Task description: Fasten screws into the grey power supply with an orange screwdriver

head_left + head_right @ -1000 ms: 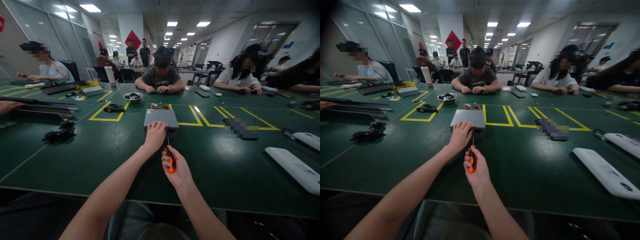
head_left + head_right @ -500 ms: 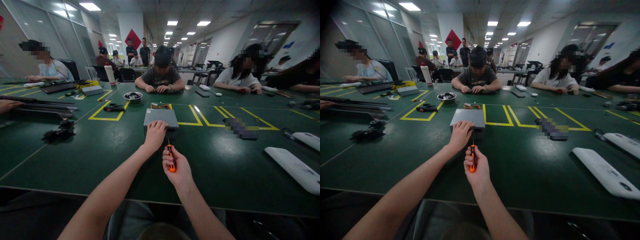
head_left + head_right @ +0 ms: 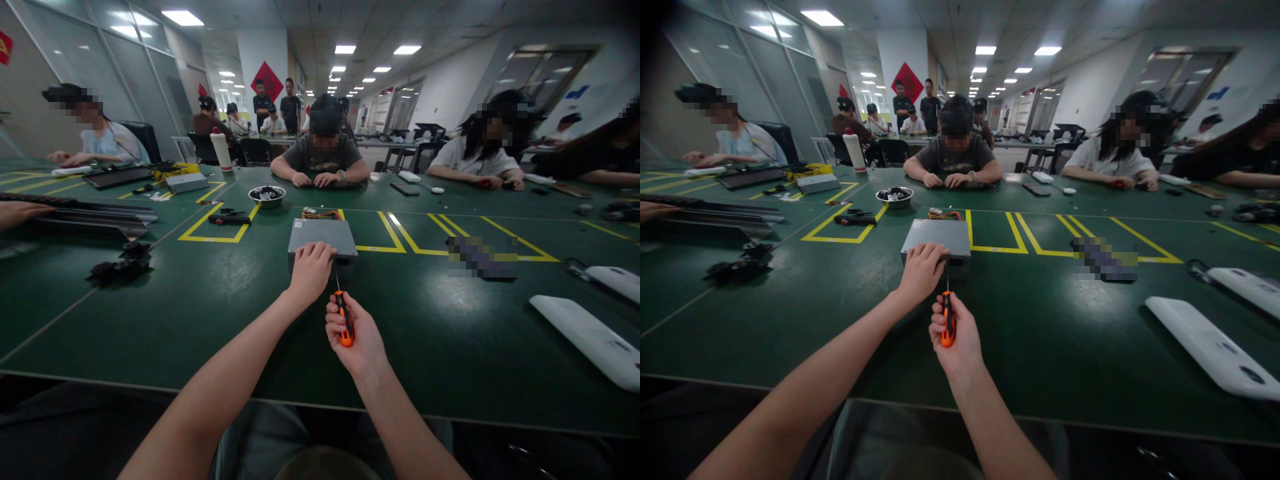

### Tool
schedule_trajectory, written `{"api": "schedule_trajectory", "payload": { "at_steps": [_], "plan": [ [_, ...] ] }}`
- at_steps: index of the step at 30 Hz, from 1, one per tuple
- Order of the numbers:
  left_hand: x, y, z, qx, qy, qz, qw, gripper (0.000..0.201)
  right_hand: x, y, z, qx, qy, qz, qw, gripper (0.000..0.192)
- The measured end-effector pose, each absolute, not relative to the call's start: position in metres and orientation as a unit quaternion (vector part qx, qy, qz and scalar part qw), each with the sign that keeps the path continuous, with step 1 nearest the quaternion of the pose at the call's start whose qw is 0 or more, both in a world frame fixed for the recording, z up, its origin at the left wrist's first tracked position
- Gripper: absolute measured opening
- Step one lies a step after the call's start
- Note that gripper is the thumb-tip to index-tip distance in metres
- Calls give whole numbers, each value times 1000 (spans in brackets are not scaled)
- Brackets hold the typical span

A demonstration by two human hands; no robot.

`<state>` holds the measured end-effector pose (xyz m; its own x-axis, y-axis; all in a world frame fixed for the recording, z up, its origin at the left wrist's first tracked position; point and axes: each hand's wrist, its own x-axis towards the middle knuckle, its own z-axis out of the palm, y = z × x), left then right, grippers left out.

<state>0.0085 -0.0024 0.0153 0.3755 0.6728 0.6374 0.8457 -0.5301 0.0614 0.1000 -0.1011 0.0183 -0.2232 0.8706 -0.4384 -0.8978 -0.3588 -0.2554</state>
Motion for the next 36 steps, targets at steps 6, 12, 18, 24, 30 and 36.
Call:
{"api": "schedule_trajectory", "payload": {
  "at_steps": [6,12,18,24,30,36],
  "plan": [
    [8,-3,16,-819,-463,-311,135,19,100,-101,19,-270,18,780,565,20],
    [8,-3,16,-821,-460,-312,134,19,100,-100,19,-277,13,775,567,20],
    [8,-2,15,-822,-458,-310,133,19,100,-100,17,-277,19,780,561,20],
    [8,-2,15,-821,-459,-313,130,20,105,-105,17,-284,21,772,568,20],
    [6,-3,15,-826,-448,-321,119,26,117,-107,17,-289,22,754,589,20],
    [5,-3,15,-827,-444,-325,117,30,122,-107,18,-295,23,748,595,19]
  ]
}}
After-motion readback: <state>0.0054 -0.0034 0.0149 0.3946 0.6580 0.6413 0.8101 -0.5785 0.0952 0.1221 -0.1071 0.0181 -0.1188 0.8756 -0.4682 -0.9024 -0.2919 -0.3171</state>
